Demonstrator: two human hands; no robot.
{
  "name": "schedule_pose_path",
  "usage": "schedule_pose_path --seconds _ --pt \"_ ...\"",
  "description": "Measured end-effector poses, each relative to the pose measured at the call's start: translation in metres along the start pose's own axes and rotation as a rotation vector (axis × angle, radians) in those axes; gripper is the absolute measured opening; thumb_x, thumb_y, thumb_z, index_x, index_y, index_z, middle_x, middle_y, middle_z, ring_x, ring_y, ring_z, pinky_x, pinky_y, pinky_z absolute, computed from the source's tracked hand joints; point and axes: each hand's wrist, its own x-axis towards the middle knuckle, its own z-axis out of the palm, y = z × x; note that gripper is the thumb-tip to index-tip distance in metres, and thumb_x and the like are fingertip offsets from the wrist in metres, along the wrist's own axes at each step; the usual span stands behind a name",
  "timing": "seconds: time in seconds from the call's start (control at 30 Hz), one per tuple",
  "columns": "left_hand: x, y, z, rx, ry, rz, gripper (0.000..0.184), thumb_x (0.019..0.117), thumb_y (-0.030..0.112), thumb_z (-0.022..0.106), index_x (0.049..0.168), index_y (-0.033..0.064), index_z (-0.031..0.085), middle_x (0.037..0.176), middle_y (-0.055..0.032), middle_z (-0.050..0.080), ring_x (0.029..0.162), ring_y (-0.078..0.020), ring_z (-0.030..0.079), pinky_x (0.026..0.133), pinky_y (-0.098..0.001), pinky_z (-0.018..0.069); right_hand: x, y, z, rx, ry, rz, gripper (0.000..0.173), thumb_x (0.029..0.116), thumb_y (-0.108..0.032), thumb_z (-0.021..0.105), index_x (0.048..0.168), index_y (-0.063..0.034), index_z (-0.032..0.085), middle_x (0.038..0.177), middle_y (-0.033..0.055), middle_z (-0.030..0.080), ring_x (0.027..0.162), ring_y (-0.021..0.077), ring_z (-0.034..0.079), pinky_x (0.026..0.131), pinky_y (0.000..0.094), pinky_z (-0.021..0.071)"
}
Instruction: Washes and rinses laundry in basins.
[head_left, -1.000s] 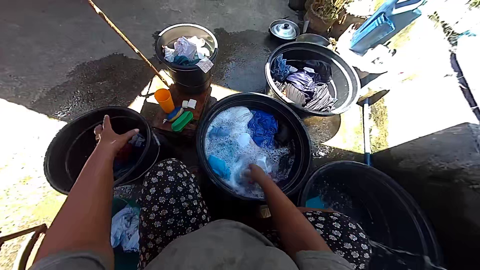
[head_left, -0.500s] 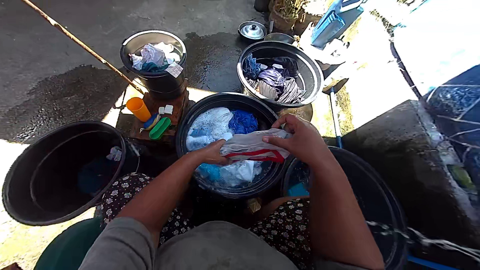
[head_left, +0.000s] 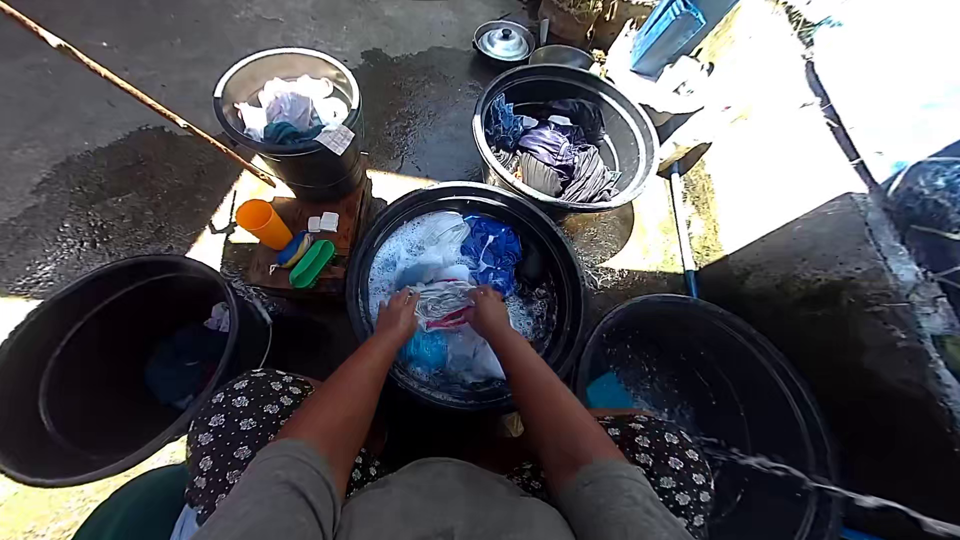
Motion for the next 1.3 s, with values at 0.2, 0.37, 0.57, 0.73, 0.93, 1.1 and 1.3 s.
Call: schedule_pose_path --seconds 0.2,0.37,0.57,0.73,0.93,1.1,1.3 --pt "0.004 -0.004 0.025 0.267 -0.523 0.048 0.050 0.1043 0.024 0.056 0.151 0.0075 0.050 0.163 -0.0252 0.034 0.150 -0.0506 0.028 0.116 -0.0761 0.0169 -0.028 -0.008 0.071 -0.311 -0.487 -0.204 0.044 0.1037 -0.004 0.047 0.146 0.0103 0.049 0.164 0.0275 0.031 0.153 0.0484 0.024 0.120 0.0685 0.0204" --pt "-0.001 0.001 0.034 0.193 -0.353 0.053 0.077 0.0890 0.011 0.076 0.157 0.0109 0.040 0.165 -0.0260 0.027 0.151 -0.0516 0.023 0.115 -0.0771 0.0181 -0.026 0.008 0.048 -0.273 -0.432 0.124 0.051 0.0957 -0.012 0.065 0.143 0.0048 0.054 0.152 0.0311 0.046 0.144 0.0508 0.039 0.111 0.0694 0.0368" --pt "0.001 0.015 0.024 -0.015 -0.068 0.124 0.068 0.0926 0.025 0.072 0.151 0.0006 0.046 0.150 -0.0287 0.047 0.140 -0.0461 0.044 0.114 -0.0638 0.0342 -0.058 -0.080 -0.084 0.205 -0.278 -0.246 0.028 0.1012 -0.018 0.066 0.111 0.0089 0.064 0.102 0.0256 0.067 0.098 0.0374 0.065 0.091 0.0551 0.0502" --pt "-0.001 0.028 0.002 -0.324 0.010 0.109 0.045 0.1040 0.011 0.056 0.144 -0.0086 0.050 0.145 -0.0302 0.053 0.140 -0.0409 0.049 0.119 -0.0515 0.0345 -0.134 -0.081 -0.190 0.393 0.324 -0.402 0.015 0.0975 -0.011 0.067 0.092 0.0019 0.061 0.084 0.0112 0.060 0.072 0.0164 0.057 0.067 0.0363 0.0485" --pt "-0.002 0.031 -0.031 -1.080 0.247 0.365 0.040 0.1072 0.010 0.029 0.129 -0.0060 0.059 0.130 -0.0192 0.063 0.116 -0.0215 0.063 0.101 -0.0405 0.0520 -0.126 0.007 -0.222 0.333 0.454 0.042 0.032 0.0976 -0.022 0.073 0.107 0.0068 0.063 0.098 0.0234 0.064 0.090 0.0333 0.061 0.084 0.0564 0.0477" --pt "-0.012 0.030 -0.069 -0.953 0.110 0.147 0.039 0.1117 0.017 0.030 0.130 -0.0045 0.058 0.123 -0.0223 0.061 0.111 -0.0267 0.059 0.097 -0.0475 0.0479 -0.091 0.068 -0.192 0.341 0.106 0.187 0.039 0.0960 -0.015 0.075 0.126 0.0061 0.061 0.105 0.0297 0.066 0.092 0.0396 0.063 0.089 0.0601 0.0486" --pt "0.006 0.011 -0.057 -0.670 0.371 -0.336 0.073 0.0877 0.016 0.081 0.147 -0.0042 0.043 0.140 -0.0351 0.050 0.127 -0.0490 0.053 0.104 -0.0608 0.0458 -0.034 0.084 -0.130 0.346 0.268 0.199 0.041 0.0929 -0.012 0.077 0.128 0.0019 0.063 0.117 0.0266 0.067 0.107 0.0406 0.064 0.093 0.0596 0.0502"
